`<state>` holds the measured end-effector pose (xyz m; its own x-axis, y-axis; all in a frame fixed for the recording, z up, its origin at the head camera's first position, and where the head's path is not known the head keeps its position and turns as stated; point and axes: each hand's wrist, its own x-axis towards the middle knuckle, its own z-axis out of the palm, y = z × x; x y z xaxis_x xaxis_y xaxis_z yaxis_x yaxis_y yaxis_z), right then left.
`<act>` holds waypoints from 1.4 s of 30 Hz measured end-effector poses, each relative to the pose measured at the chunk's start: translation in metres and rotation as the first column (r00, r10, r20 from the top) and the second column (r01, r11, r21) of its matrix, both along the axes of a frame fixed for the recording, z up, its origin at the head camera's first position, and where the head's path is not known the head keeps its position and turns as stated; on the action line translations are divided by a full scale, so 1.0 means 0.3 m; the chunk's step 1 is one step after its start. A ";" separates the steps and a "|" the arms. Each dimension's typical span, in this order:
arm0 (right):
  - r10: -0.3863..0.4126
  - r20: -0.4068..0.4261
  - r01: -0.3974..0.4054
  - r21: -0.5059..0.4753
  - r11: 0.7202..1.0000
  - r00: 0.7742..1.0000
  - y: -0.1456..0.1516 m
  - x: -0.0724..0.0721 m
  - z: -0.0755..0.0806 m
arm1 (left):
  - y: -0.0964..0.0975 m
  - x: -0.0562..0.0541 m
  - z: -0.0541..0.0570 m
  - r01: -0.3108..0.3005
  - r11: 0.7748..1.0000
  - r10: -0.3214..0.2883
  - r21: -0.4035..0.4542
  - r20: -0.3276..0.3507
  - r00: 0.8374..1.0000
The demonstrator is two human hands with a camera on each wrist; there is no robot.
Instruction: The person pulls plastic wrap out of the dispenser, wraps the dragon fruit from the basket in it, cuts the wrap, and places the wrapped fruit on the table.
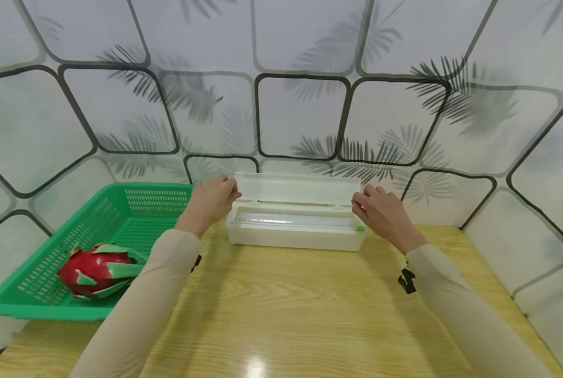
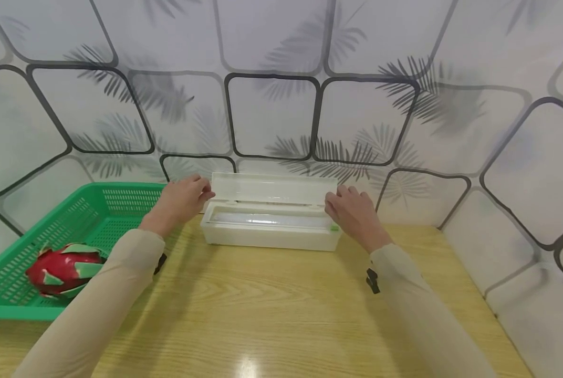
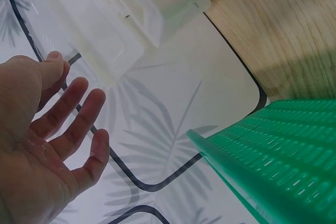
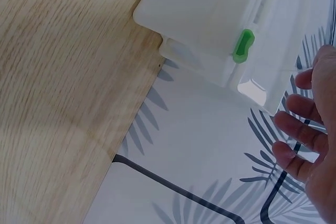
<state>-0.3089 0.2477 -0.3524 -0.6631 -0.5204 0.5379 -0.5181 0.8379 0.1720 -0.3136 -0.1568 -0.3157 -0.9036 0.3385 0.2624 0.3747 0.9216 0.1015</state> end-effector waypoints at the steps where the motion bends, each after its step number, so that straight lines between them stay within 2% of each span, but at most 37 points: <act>1: -0.001 0.004 0.001 -0.001 1.000 1.000 0.000 -0.001 0.002 | 0.000 -0.001 0.002 -0.002 1.000 0.002 0.001 0.001 1.000; 5: 0.007 0.005 -0.007 -0.010 1.000 1.000 0.000 -0.003 0.009 | -0.001 -0.003 0.011 -0.015 1.000 0.015 0.012 0.015 1.000; 11: 0.042 -0.035 -0.043 -0.032 0.999 0.998 -0.001 -0.002 0.020 | 0.002 0.001 0.027 -0.037 0.999 0.036 0.026 0.037 0.999; 27: 0.032 -0.057 -0.035 -0.056 0.998 0.998 -0.004 0.001 0.041 | -0.003 0.002 0.046 -0.021 0.999 0.021 0.041 -0.002 1.000; 35: 0.030 -0.055 -0.034 -0.057 0.998 0.998 -0.002 0.001 0.049 | -0.006 0.008 0.052 0.004 0.999 -0.001 0.046 -0.049 0.999; 42: 0.040 -0.075 -0.045 -0.061 0.997 0.996 0.001 0.002 0.057 | -0.010 0.006 0.044 0.042 0.998 -0.035 0.048 -0.143 0.989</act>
<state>-0.3082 0.2481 -0.3353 -0.5985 -0.5109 0.6171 -0.5412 0.8258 0.1587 -0.3118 -0.1598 -0.3024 -0.8424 0.3555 0.4049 0.4239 0.9011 0.0909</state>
